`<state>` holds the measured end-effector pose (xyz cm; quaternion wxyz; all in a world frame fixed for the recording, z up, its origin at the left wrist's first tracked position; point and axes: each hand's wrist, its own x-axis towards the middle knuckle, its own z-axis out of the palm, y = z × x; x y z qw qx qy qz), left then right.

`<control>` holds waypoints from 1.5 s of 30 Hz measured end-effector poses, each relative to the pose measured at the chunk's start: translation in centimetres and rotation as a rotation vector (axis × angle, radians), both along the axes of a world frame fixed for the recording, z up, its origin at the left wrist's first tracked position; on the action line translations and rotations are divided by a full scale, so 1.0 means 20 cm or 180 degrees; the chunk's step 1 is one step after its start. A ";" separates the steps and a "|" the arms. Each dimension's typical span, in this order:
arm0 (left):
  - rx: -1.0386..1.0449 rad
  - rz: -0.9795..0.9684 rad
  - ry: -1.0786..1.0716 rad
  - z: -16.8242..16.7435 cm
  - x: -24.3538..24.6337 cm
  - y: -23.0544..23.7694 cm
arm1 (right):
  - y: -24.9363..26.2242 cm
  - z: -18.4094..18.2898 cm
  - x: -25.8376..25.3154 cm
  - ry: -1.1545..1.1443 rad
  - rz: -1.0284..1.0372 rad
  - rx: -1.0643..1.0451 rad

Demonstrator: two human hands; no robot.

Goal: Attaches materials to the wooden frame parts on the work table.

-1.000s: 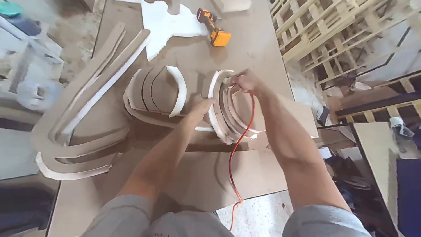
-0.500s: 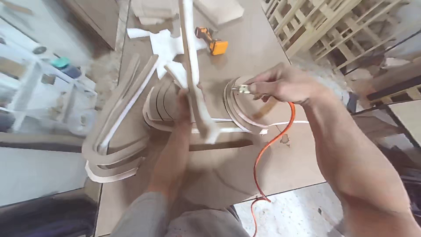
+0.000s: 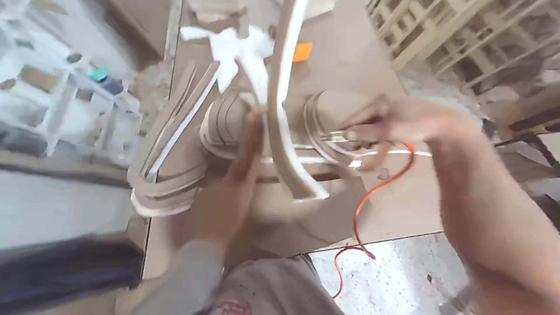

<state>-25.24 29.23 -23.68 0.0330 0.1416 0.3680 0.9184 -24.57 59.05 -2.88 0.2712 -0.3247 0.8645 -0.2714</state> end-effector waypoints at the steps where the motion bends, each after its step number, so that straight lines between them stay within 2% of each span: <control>1: -0.0508 0.0398 -0.0074 0.08 0.05 -0.13 | 0.09 -0.04 0.07 0.0108 -0.0098 0.0024; 3: -0.1183 0.0908 -0.0034 0.29 0.15 -0.44 | 0.30 -0.16 0.16 0.0377 -0.0417 -0.0266; 6: -0.2051 0.0578 0.0007 0.57 0.31 -0.91 | 0.59 -0.37 0.24 0.0131 -0.0736 -0.0801; 8: -0.3093 0.0540 -0.0481 0.73 0.53 -0.97 | 0.73 -0.51 0.27 -0.0123 -0.0853 -0.1117; 9: -0.3376 0.0155 -0.0654 0.74 0.61 -0.99 | 0.78 -0.57 0.28 -0.0161 -0.0974 -0.1233; 11: -0.3641 -0.0711 -0.0913 0.66 0.68 -1.01 | 0.84 -0.67 0.28 -0.0156 -0.1217 -0.1344; 12: -0.3737 -0.0923 -0.1116 0.59 0.70 -1.03 | 0.85 -0.70 0.27 -0.0144 -0.1267 -0.1345; 14: -0.3859 -0.0921 -0.1328 0.49 0.73 -1.12 | 0.84 -0.72 0.25 -0.0158 -0.1273 -0.1339; 16: -0.3796 -0.0431 -0.1255 0.47 0.77 -1.29 | 0.83 -0.73 0.26 -0.0146 -0.1331 -0.1278; 19: -0.3342 0.1002 -0.1065 0.50 0.81 -1.54 | 0.77 -0.71 0.30 -0.0173 -0.1442 -0.1123; 22: -0.2827 0.2254 -0.1380 0.46 0.70 -1.60 | 0.65 -0.67 0.35 -0.0190 -0.1397 -0.1188; 24: -0.2603 0.2453 -0.1617 0.37 0.57 -1.62 | 0.54 -0.66 0.37 -0.0289 -0.1224 -0.1290; 27: -0.3002 0.1848 -0.1982 0.15 0.38 -1.70 | 0.38 -0.64 0.39 -0.0396 -0.0989 -0.1312; 30: -0.4092 0.0878 -0.2406 -0.02 0.25 -1.67 | 0.29 -0.67 0.40 -0.0429 -0.0917 -0.1270; 31: -0.4552 0.0743 -0.2379 -0.06 0.21 -1.65 | 0.28 -0.68 0.40 -0.0458 -0.0923 -0.1256; 32: -0.5050 0.0717 -0.2279 -0.06 0.20 -1.62 | 0.26 -0.68 0.40 -0.0498 -0.0929 -0.1256; 34: -0.5726 0.1237 -0.2081 0.00 0.20 -1.55 | 0.22 -0.69 0.41 -0.0506 -0.0979 -0.1161; 36: -0.5974 0.1719 -0.2134 0.07 0.21 -1.41 | 0.17 -0.66 0.44 -0.0450 -0.1076 -0.0987; 38: -0.6259 0.1834 -0.1922 0.10 0.22 -1.27 | 0.11 -0.63 0.46 -0.0450 -0.1115 -0.0818; 40: -0.6301 0.2166 -0.1328 0.15 0.17 -1.04 | 0.02 -0.59 0.45 -0.0443 -0.1122 -0.0593; 41: -0.6093 0.2258 -0.0989 0.14 0.12 -0.88 | -0.04 -0.56 0.44 -0.0410 -0.1176 -0.0445; 43: -0.5615 0.1773 -0.0862 0.05 0.01 -0.53 | -0.21 -0.55 0.38 -0.0020 -0.1393 -0.0063; 45: -0.5504 0.1274 -0.1077 -0.11 -0.13 -0.25 | -0.41 -0.58 0.28 0.0333 -0.1548 0.0218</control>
